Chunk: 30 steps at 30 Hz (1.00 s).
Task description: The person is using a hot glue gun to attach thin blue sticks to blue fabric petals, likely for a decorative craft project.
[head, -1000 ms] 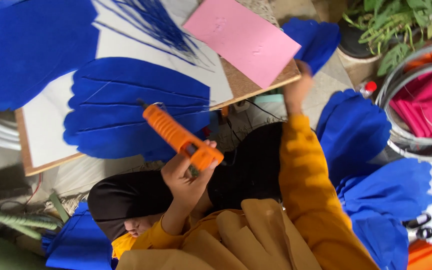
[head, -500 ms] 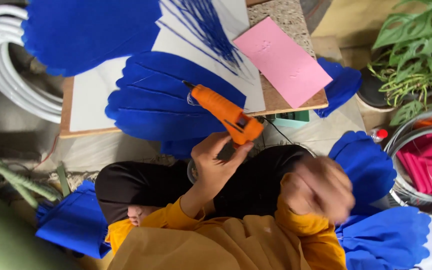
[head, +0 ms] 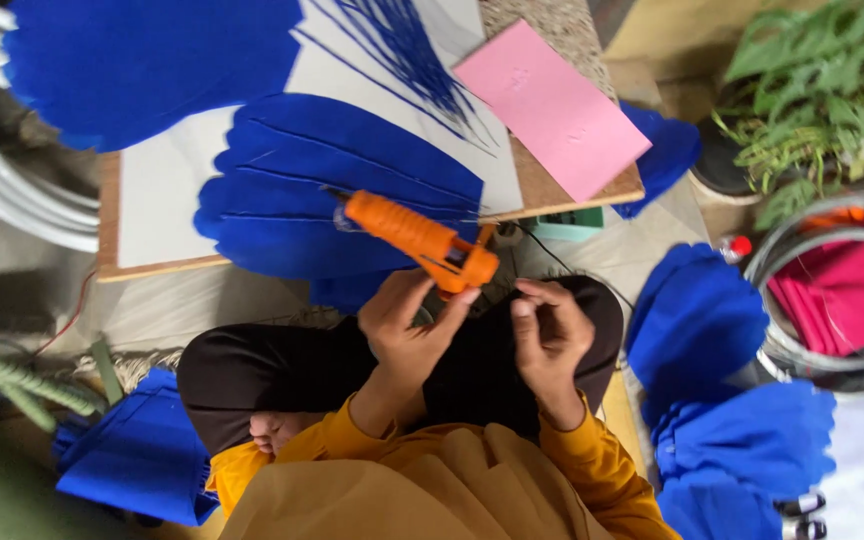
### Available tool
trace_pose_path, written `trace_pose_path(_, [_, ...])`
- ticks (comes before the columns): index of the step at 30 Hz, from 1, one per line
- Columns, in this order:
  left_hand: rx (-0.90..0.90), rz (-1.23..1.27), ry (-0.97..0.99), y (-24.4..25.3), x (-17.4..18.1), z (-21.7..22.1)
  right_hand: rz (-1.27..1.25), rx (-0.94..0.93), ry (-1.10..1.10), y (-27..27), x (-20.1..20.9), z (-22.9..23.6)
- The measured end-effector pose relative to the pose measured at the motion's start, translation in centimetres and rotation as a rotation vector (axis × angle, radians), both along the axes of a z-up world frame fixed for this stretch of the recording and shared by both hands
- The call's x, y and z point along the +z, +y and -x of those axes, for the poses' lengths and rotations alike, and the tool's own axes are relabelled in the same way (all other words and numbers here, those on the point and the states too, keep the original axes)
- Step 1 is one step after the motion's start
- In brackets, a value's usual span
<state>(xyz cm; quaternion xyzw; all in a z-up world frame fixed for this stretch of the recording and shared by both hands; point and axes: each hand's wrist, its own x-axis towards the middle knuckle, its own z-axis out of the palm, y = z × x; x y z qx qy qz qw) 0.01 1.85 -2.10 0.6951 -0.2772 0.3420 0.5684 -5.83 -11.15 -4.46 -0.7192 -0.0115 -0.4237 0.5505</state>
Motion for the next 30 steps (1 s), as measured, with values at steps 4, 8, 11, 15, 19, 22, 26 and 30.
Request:
trace_pose_path(4, [-0.014, -0.054, 0.034, 1.2, -0.6, 0.1, 0.035, -0.046, 0.073, 0.4, -1.8, 1.1])
trace_pose_path(8, [0.007, -0.078, 0.033, 1.9, -1.4, 0.1, 0.087, -0.190, 0.210, -0.5, -2.0, 2.0])
trace_pose_path(11, [-0.010, -0.077, 0.028, 2.3, -1.9, 0.2, 0.156, -0.364, 0.290, -3.5, -2.0, 1.5])
trace_pose_path(15, [-0.028, -0.087, 0.015, 2.5, -1.9, 0.5, 0.281, -0.488, 0.474, -12.6, -8.6, -0.8])
trace_pose_path(19, [-0.006, -0.039, -0.022, 2.1, -2.1, 0.8, 0.238, -0.609, 0.909, -23.3, -21.6, -6.7])
trace_pose_path(22, [0.016, -0.077, -0.047, 2.2, -1.6, 0.9, 0.044, -0.509, 1.158, -19.6, -18.2, -9.7])
trace_pose_path(26, [-0.036, -0.068, -0.065, 2.4, -1.9, 1.1, -0.148, -0.363, 1.253, -19.2, -21.3, -11.3])
trace_pose_path(30, [-0.052, -0.084, -0.093, 2.1, -2.5, 1.3, 0.292, -0.305, 1.381, -30.3, -39.6, -14.4])
